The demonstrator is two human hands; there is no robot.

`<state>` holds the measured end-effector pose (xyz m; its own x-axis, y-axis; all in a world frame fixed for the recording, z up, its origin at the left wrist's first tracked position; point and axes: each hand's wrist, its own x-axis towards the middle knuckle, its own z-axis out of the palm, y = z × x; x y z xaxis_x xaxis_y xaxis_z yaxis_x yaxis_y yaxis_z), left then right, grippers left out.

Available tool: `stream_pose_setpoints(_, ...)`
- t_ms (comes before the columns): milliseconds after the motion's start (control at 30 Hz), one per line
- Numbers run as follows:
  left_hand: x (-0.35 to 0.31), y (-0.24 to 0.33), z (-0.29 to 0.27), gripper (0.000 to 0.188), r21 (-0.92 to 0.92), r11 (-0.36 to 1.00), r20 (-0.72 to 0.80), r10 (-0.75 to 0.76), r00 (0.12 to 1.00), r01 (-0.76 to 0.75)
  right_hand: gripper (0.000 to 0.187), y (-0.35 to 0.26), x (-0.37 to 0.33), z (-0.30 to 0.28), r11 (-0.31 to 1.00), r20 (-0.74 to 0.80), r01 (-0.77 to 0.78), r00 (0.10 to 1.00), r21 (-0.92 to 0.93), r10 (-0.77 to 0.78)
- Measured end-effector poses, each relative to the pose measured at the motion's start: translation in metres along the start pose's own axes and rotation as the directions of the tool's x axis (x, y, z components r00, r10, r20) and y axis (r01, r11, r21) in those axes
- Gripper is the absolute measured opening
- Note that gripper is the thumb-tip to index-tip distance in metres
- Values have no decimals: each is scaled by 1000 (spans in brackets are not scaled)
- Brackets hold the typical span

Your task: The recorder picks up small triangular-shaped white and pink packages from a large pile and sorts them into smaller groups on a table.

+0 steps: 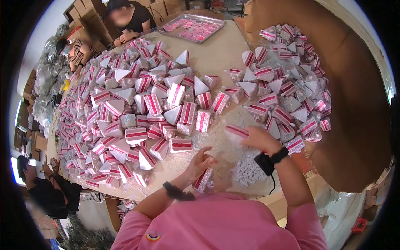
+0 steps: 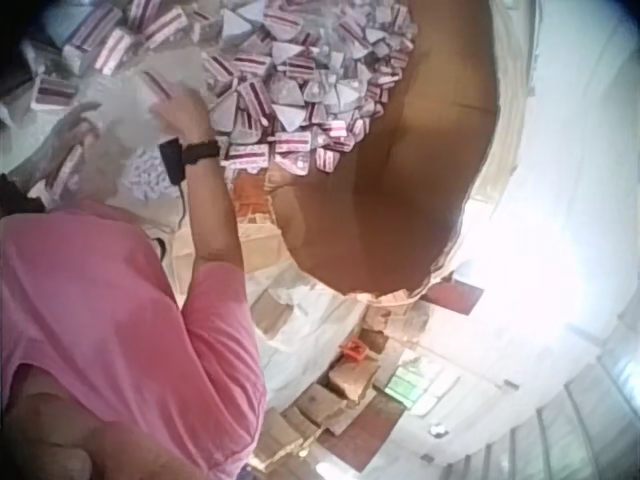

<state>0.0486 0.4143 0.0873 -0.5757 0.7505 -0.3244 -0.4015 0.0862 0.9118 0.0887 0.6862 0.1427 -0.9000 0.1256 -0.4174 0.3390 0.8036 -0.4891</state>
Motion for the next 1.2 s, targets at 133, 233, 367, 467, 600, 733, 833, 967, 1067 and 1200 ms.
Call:
stream_pose_setpoints(133, 10, 13, 15, 69, -215, 969, 82, 146, 986, -125, 51, -40, -40, 44, 897, -24, 150, 988, 417, -154)
stream_pose_setpoints(233, 7, 25, 14, 76, -79, 997, 168, 21, 986, -8, 53, -58, -62, 73, 860, -162, 138, 985, 492, -65)
stream_pose_setpoints(367, -6, 27, 3, 70, 549, 826, 158, 51, 986, -131, 45, -49, -69, 50, 837, -16, 127, 990, 532, -139)
stream_pose_setpoints(467, -12, 50, 10, 70, 856, 494, 124, 93, 988, -154, 35, -47, -70, 36, 694, -21, 115, 989, 711, -143)
stream_pose_setpoints(600, -18, 66, 21, 72, 943, 297, 156, 6, 988, -151, 34, -52, -63, 50, 703, 16, 188, 962, 686, -273)
stream_pose_setpoints(733, -28, 62, 17, 69, 953, 209, 210, 65, 976, -219, 33, -55, -65, 70, 735, 36, 157, 970, 660, -240)
stream_pose_setpoints(833, -37, 49, 13, 69, 934, 256, 237, 74, 969, -248, 36, -68, -76, 70, 730, 150, -7, 980, 683, -131)
stream_pose_setpoints(967, -46, 50, 7, 70, 885, 345, 309, 70, 949, -314, 25, -54, -87, 89, 376, 325, -255, 936, 891, -137)
stream_pose_setpoints(1067, -42, 32, 10, 71, 720, 608, 291, 173, 941, -335, 19, -55, -88, 96, 27, 236, -238, 932, 971, -277)
stream_pose_setpoints(1200, -43, 34, -1, 68, 635, 763, -69, 208, 976, -118, 17, -54, -86, 91, -115, 111, -141, 967, 983, -229)
